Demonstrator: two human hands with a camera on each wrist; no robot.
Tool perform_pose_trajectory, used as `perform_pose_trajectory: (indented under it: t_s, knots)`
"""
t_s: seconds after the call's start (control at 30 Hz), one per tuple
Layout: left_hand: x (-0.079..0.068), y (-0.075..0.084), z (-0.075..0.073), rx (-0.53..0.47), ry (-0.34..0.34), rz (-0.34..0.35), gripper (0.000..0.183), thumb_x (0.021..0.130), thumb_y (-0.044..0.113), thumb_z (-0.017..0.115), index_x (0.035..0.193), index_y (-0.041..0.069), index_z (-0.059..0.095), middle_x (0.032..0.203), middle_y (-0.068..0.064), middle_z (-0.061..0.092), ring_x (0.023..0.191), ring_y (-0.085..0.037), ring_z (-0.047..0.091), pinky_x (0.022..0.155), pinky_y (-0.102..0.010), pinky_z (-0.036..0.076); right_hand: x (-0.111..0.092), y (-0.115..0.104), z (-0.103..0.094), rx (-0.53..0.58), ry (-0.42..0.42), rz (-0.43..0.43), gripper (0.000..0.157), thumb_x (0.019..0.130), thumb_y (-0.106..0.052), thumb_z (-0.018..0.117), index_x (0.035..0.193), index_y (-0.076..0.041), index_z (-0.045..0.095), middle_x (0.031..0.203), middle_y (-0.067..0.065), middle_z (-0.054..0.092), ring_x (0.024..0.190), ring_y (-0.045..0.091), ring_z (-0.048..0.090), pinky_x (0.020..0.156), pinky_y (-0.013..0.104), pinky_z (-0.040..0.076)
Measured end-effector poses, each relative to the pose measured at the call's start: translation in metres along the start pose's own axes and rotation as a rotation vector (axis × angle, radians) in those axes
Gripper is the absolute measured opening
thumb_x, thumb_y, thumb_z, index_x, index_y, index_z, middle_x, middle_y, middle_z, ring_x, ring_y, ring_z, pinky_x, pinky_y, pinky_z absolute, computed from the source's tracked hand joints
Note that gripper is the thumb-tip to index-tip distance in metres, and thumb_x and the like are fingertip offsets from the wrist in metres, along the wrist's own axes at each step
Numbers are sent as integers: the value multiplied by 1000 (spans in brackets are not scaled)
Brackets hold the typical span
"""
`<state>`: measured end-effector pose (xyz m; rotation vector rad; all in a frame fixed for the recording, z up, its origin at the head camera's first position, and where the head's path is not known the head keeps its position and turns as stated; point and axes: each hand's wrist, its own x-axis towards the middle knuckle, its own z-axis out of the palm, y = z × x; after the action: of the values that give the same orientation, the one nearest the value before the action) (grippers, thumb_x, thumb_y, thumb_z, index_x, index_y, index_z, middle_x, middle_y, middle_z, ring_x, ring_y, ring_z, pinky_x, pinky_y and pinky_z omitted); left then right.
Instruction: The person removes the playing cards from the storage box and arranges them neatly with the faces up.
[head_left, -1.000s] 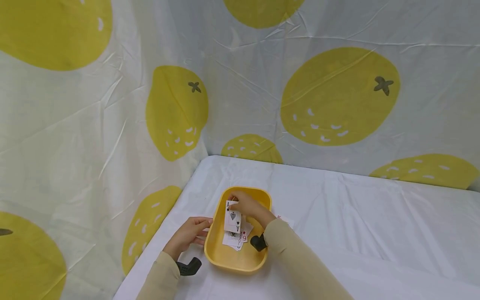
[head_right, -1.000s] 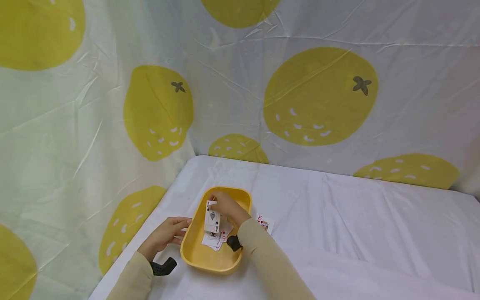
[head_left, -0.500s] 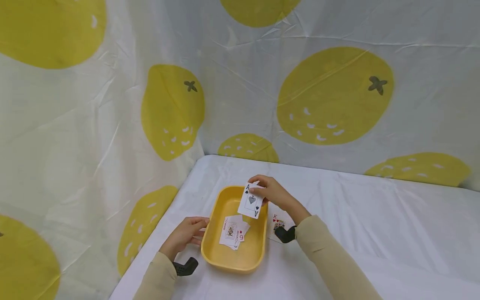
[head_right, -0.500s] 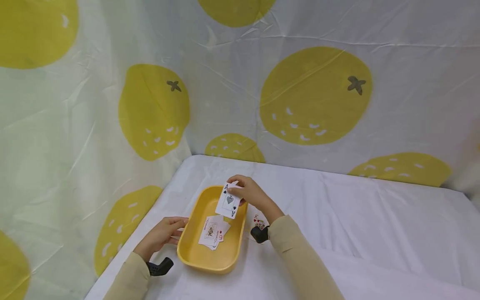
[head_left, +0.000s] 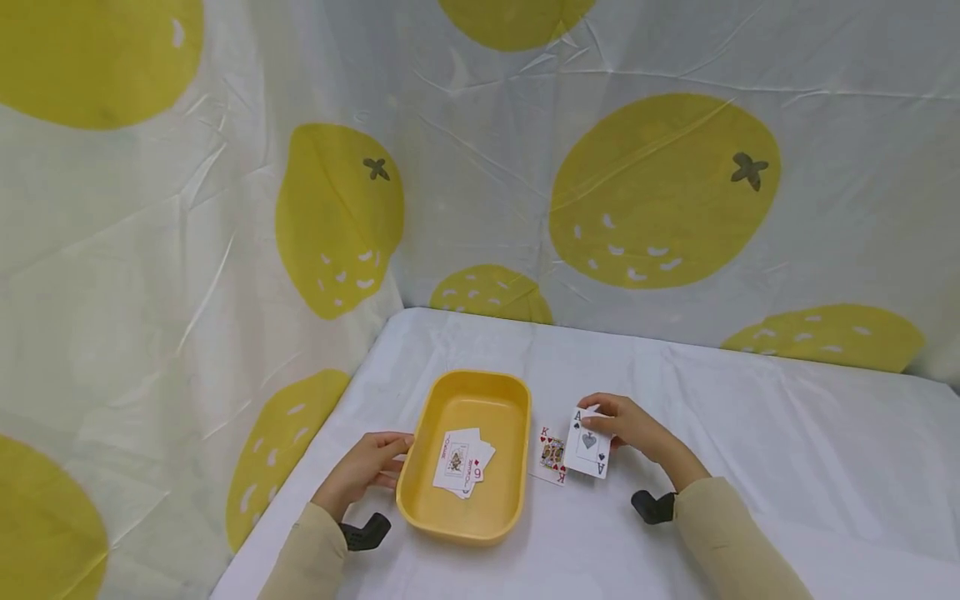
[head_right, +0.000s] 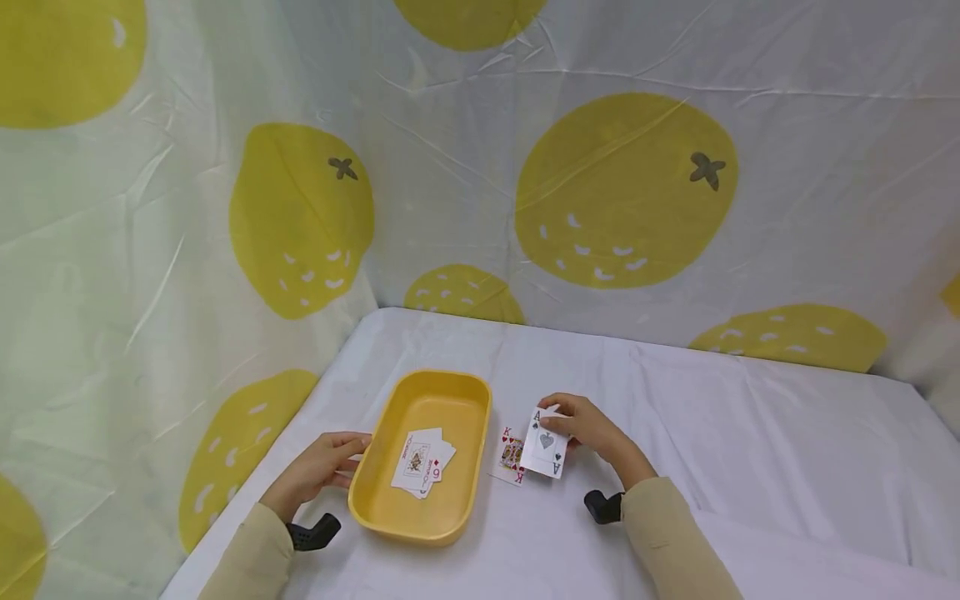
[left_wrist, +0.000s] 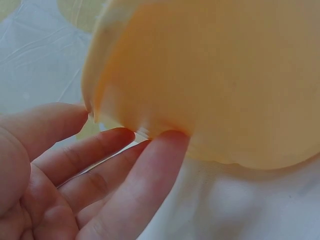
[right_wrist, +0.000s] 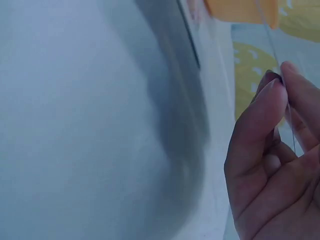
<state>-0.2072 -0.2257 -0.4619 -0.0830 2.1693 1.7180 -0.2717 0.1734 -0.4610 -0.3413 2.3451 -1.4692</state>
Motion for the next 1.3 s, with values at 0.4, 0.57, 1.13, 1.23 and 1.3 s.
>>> perform_pose_trajectory:
  t_s: [0.4,0.57,1.13,1.23,1.3]
  knots:
    - [0,-5,-5,-2,25,-20,50,75,40,54,109,2,52,101,-10,56,78,-22,58,56,-33,48,-3,17,17,-508,102,10,17,72,-22,62,84,-17,51,73,-1,48,64,15,43,56,26,37]
    - [-1,-5,-5,-11,24,-20,50,76,40,54,109,2,52,102,-10,55,78,-22,58,56,-33,48,-2,16,17,-600,113,-8,20,70,-21,65,83,-15,52,73,1,43,65,15,40,56,26,35]
    - [2,-2,-2,-7,17,-16,49,77,39,53,109,2,52,105,-11,53,79,-22,58,56,-34,48,3,-7,22,-618,138,-66,34,74,-34,59,94,-9,49,92,6,46,81,19,44,69,35,41]
    - [3,-1,-1,-13,17,-12,49,76,39,53,108,3,53,103,-10,54,78,-22,58,56,-34,48,6,-23,28,-605,144,-116,40,75,-39,56,101,-9,49,101,8,46,91,21,44,76,38,41]
    - [4,-1,0,-17,18,-11,49,76,39,54,108,3,53,103,-11,55,77,-22,59,56,-34,48,8,-36,33,-594,136,-172,44,75,-41,55,105,-9,48,105,9,45,95,23,44,79,38,40]
